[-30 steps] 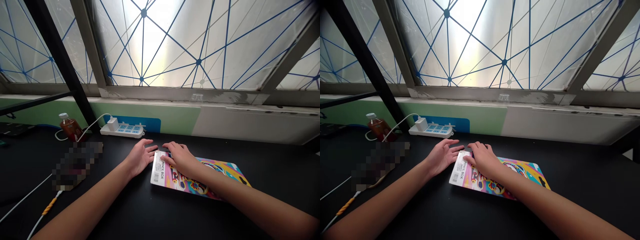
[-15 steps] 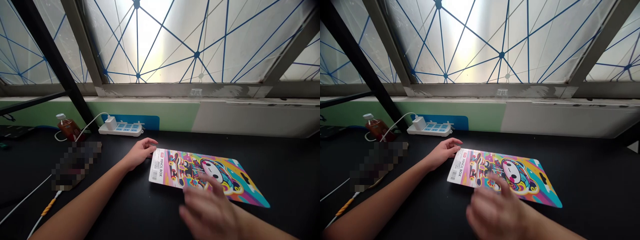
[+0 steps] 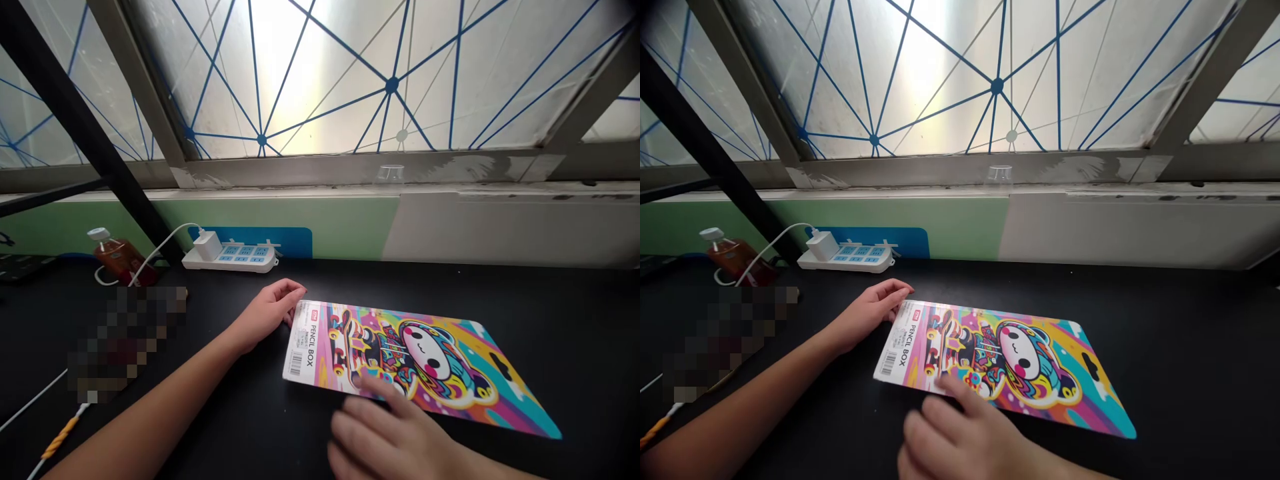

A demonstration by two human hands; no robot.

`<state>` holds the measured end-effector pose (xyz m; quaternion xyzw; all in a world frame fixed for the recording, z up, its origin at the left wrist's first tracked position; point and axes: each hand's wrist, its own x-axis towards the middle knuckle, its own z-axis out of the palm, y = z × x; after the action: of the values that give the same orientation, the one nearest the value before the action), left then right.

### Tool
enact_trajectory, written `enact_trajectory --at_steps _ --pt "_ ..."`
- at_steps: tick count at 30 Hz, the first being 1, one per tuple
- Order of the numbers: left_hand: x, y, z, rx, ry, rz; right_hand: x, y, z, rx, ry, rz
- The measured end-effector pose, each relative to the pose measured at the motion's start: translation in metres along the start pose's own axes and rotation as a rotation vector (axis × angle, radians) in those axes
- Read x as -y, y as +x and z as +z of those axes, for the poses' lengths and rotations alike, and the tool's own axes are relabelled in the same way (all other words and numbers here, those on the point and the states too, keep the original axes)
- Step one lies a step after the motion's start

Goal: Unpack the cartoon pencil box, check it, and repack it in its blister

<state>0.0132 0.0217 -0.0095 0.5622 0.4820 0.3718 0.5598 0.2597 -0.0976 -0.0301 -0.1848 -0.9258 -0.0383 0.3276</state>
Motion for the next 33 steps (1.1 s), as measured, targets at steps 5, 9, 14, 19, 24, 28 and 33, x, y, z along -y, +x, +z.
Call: enact_trajectory --at_steps 5,9,14,19,24,28,33 --pt "-0.003 -0.002 0.001 0.06 0.026 0.002 0.001 0.018 0.012 0.009 -0.374 0.178" --pt "-0.002 0.0 -0.005 0.073 0.006 -0.028 -0.017 0.009 0.003 0.123 -0.495 0.225" --pt "0.001 0.007 -0.014 0.102 -0.075 -0.085 -0.071 -0.04 -0.033 0.268 -0.417 0.432" --pt "0.004 0.009 -0.012 0.079 -0.116 -0.1 -0.114 -0.075 -0.062 0.187 -0.151 0.902" --pt "0.009 0.011 -0.014 0.008 -0.125 -0.117 -0.114 -0.054 -0.064 -0.288 0.351 1.485" --pt "0.009 0.01 -0.016 -0.047 -0.124 -0.12 -0.103 -0.038 -0.068 -0.466 0.912 1.733" --pt "0.002 0.003 -0.008 -0.109 -0.071 -0.106 -0.105 -0.042 -0.07 -0.511 0.945 1.73"
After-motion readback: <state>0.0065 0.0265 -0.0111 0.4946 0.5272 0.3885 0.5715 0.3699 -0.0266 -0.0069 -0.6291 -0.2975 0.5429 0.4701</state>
